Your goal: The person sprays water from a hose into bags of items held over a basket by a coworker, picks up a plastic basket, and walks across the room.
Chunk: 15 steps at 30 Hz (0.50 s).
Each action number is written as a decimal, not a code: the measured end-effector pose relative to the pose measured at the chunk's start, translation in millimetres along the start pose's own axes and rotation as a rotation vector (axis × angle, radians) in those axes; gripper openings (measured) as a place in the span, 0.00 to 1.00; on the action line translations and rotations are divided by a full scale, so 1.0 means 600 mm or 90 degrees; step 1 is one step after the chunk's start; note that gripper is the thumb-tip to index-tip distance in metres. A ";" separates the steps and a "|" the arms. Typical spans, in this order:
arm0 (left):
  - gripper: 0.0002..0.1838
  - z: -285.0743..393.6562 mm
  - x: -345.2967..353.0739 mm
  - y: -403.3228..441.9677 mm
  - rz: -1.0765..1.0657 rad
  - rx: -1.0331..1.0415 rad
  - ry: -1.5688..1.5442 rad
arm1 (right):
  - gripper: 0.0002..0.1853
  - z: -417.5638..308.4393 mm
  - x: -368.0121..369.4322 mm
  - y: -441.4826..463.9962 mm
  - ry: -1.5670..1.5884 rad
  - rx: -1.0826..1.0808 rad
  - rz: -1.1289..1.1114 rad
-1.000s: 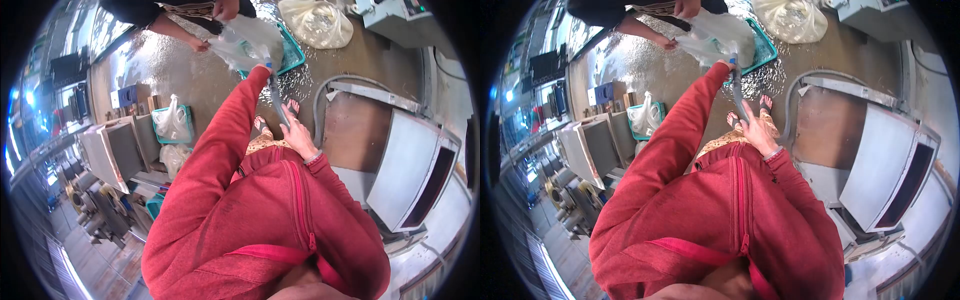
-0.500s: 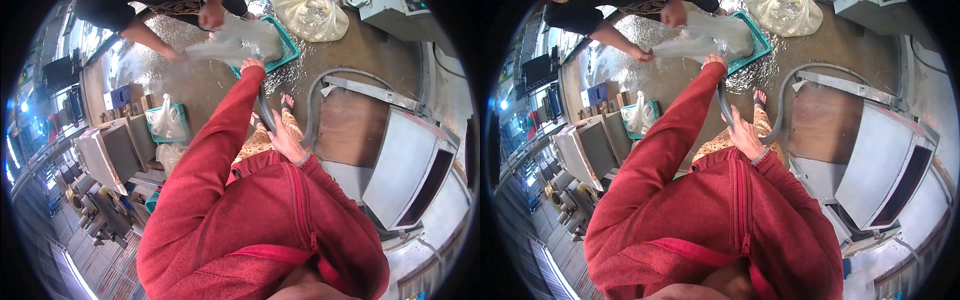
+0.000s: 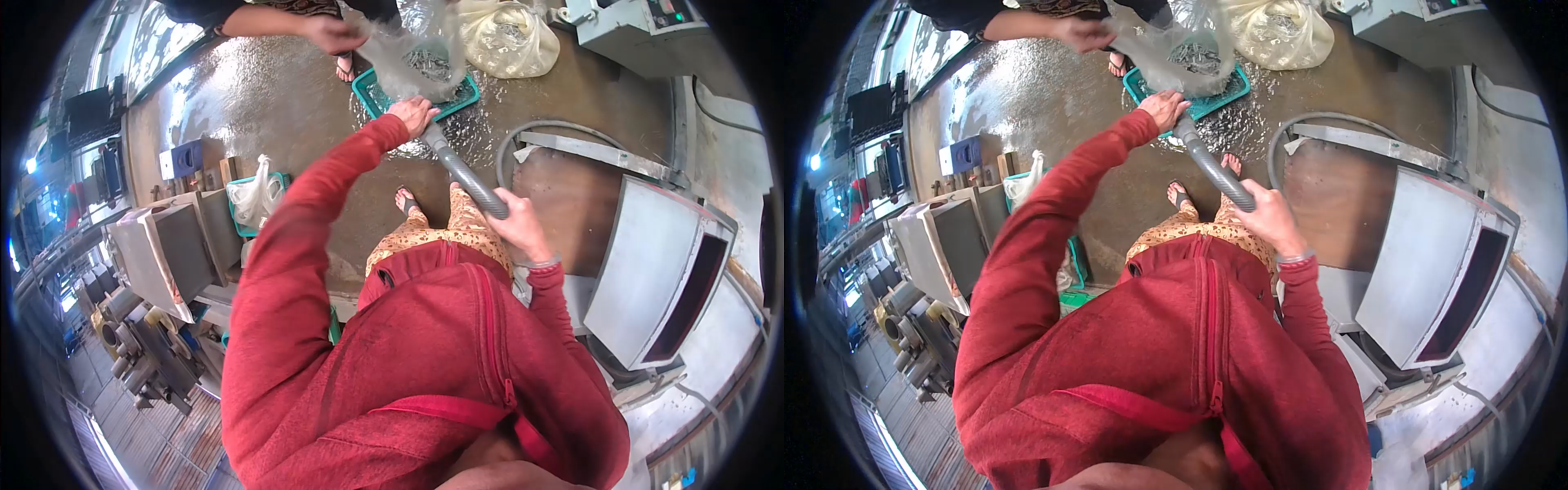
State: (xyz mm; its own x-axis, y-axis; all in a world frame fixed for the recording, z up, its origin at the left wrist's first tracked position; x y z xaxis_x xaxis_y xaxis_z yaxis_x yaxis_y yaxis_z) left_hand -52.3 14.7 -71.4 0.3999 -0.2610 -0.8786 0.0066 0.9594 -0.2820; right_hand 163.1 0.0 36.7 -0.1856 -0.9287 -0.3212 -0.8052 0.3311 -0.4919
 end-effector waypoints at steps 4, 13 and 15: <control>0.14 0.088 -0.070 -0.009 0.021 0.209 0.006 | 0.11 -0.027 -0.018 -0.044 -0.013 -0.054 0.005; 0.34 0.052 -0.107 -0.016 0.056 -0.154 -0.084 | 0.12 0.034 0.004 -0.066 -0.007 0.081 0.139; 0.40 -0.015 -0.097 -0.067 0.115 -0.250 -0.301 | 0.13 0.068 -0.017 -0.058 -0.020 0.057 0.219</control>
Point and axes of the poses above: each hand's wrist, its own y-axis towards the middle knuckle, its own x-axis out of the palm, z = x × y, the point moved 10 cm from there along y, towards the middle knuckle, and after that the axes turned 13 degrees about -z, right-handed, at the moved point
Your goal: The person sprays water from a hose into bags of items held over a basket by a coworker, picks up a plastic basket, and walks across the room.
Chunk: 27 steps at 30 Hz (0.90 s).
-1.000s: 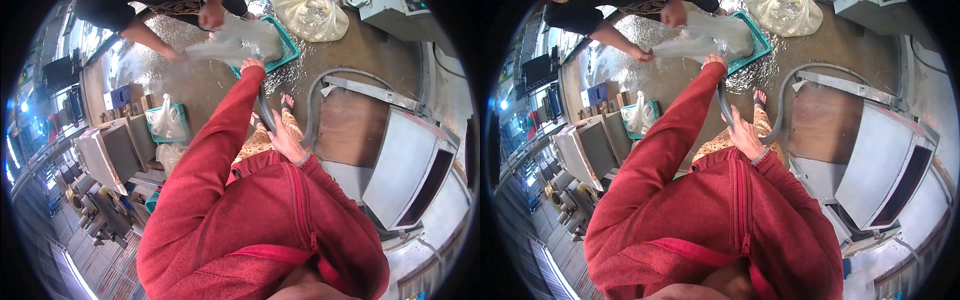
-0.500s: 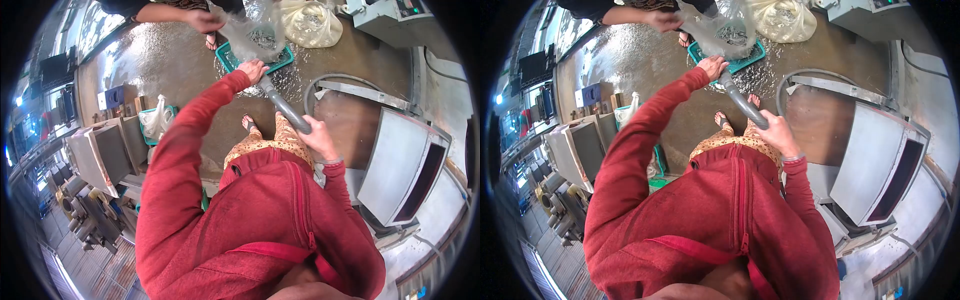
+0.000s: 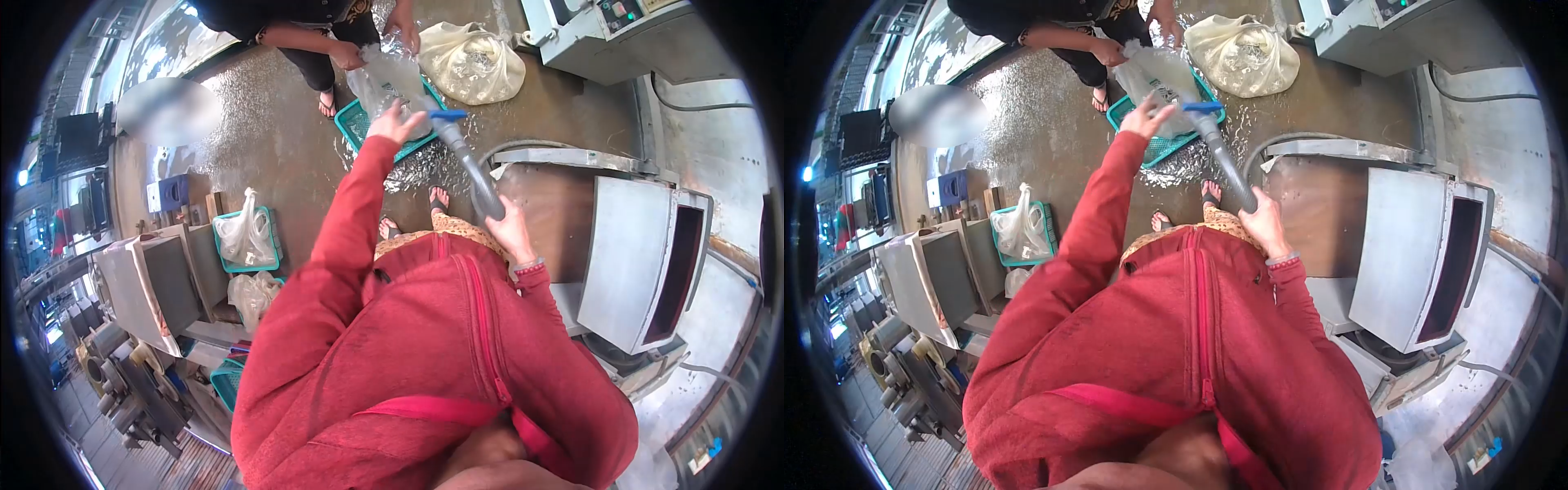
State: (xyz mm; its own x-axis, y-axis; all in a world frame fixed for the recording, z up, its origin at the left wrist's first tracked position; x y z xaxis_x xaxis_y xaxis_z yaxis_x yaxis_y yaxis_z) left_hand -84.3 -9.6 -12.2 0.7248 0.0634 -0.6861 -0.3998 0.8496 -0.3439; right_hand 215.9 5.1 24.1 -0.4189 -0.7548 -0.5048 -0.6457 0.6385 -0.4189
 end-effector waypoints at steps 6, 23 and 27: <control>0.20 -0.332 0.152 -0.211 -0.251 -0.237 0.094 | 0.11 0.045 -0.062 0.034 0.224 -0.003 0.061; 0.18 -0.413 0.260 -0.631 -0.103 -0.569 -0.187 | 0.08 0.053 -0.068 0.106 0.314 0.105 -0.018; 0.16 -0.501 0.271 -0.594 -0.057 -0.577 -0.252 | 0.09 0.021 -0.045 0.112 0.327 0.055 -0.078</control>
Point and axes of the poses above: each hand's wrist, its own y-axis towards the middle knuckle, its own x-axis out of the palm, z = x × y, the point moved 10 cm from there along y, towards the middle knuckle, and after that the axes turned 13 degrees about -z, right-handed, at the moved point
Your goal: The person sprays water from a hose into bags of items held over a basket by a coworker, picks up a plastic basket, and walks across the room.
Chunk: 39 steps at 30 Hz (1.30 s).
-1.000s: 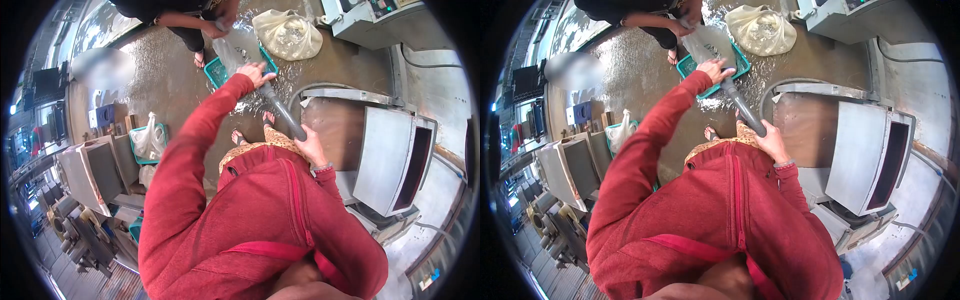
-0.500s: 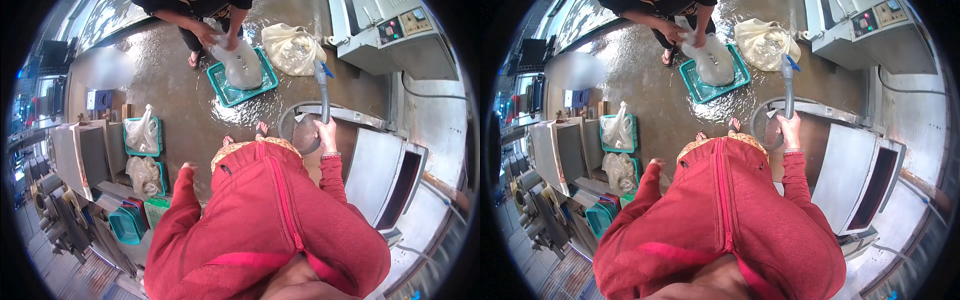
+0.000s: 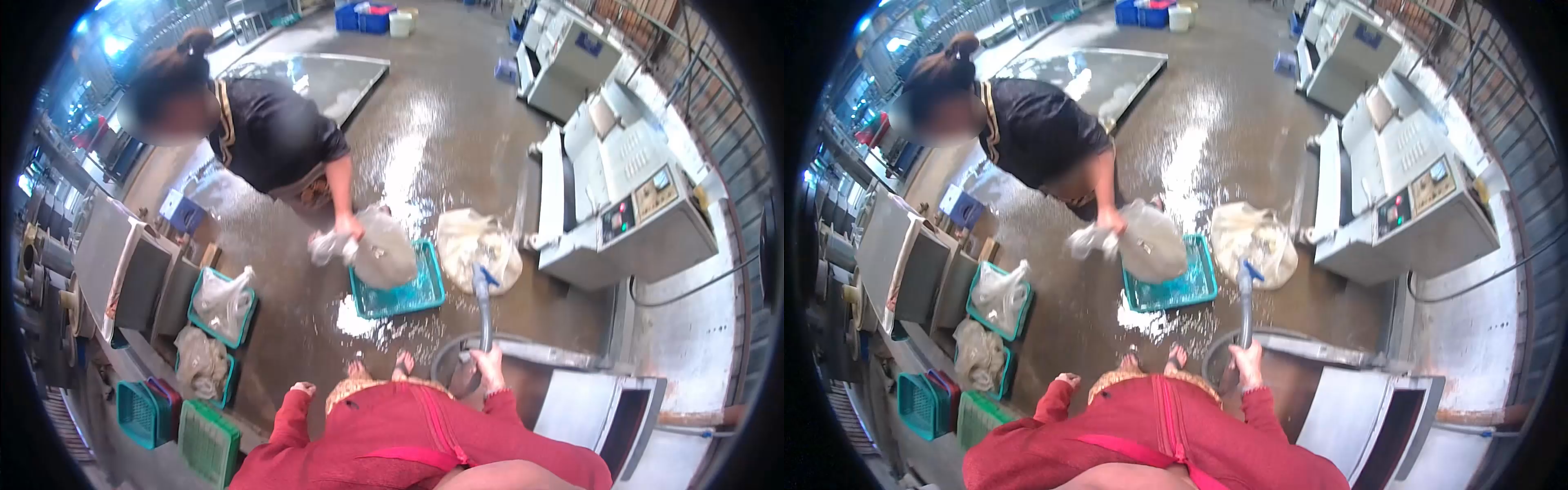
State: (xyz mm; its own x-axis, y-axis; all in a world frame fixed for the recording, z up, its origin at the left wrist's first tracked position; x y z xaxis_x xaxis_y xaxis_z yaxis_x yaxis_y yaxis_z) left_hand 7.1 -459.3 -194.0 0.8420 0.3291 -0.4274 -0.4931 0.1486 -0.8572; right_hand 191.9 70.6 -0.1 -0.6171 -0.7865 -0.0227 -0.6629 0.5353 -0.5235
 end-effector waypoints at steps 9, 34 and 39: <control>0.15 0.034 -0.128 0.026 0.137 0.182 0.160 | 0.11 -0.036 0.072 -0.004 0.057 -0.092 0.053; 0.14 -0.417 -0.007 -0.067 0.036 -0.285 -0.264 | 0.10 -0.066 0.336 -0.044 -0.077 -0.074 -0.003; 0.14 -0.371 -0.044 -0.056 0.067 -0.216 -0.347 | 0.11 -0.049 0.325 -0.039 -0.108 -0.085 -0.006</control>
Point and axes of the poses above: each hand's wrist, its own y-axis towards the middle knuckle, its own x-axis out of the palm, z = x × y, the point moved 10 cm from there along y, towards the middle knuckle, and after that the axes turned 13 degrees about -z, right-handed, at the moved point
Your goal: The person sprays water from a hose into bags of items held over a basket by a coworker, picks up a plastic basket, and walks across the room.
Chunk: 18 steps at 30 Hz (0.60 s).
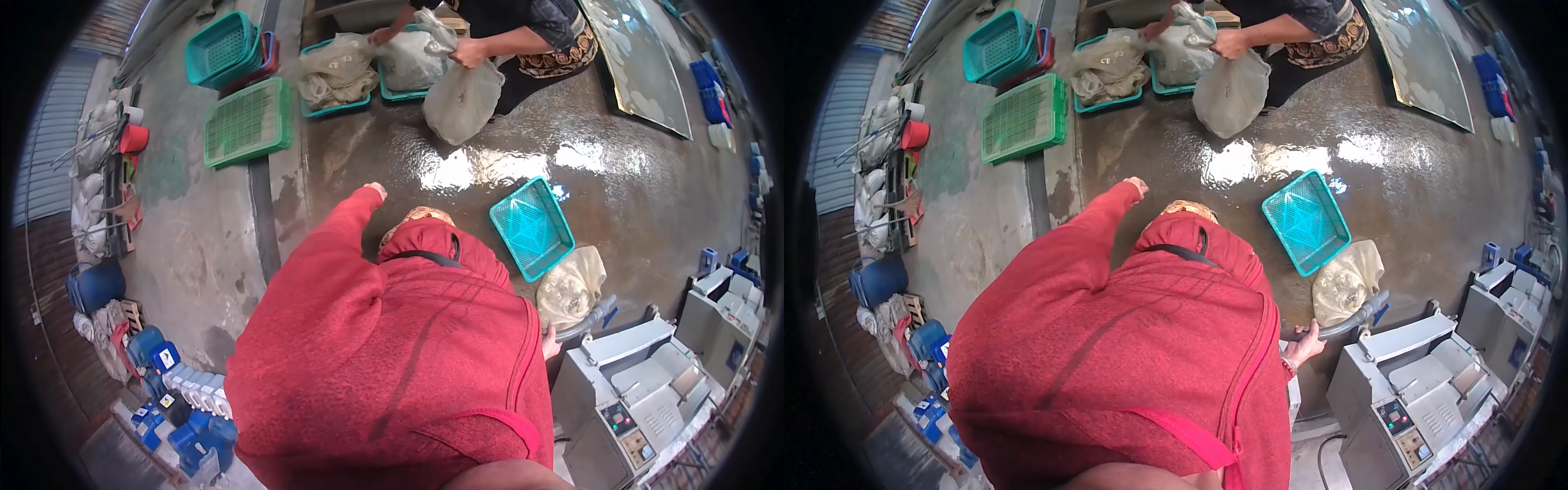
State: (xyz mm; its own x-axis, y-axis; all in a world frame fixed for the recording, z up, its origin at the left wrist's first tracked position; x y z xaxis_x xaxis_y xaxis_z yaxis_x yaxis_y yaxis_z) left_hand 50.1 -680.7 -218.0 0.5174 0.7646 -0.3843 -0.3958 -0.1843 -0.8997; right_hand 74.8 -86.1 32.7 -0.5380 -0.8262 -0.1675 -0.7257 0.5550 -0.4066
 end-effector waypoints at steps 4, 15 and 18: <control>0.13 0.040 -0.001 0.001 -0.007 0.037 -0.027 | 0.11 0.020 -0.017 0.000 -0.007 -0.011 -0.002; 0.11 0.034 0.007 0.003 -0.047 0.031 0.023 | 0.11 0.043 -0.027 -0.015 0.110 0.018 0.006; 0.11 0.042 0.013 0.009 -0.047 0.030 0.020 | 0.11 0.030 -0.024 -0.022 0.088 0.018 0.009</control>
State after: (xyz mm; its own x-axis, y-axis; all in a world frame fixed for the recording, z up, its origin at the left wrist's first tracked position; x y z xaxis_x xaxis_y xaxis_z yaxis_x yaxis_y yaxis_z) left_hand 32.9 -660.4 -220.5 0.5704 0.7547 -0.3241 -0.3908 -0.0977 -0.9153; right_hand 99.7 -83.5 24.4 -0.6037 -0.7956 -0.0498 -0.7058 0.5625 -0.4306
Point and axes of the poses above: each hand's wrist, its own y-axis towards the middle knuckle, its own x-axis out of the palm, z = x × y, the point moved 10 cm from there along y, towards the middle knuckle, and after that the axes turned 13 degrees about -z, right-handed, at the moved point
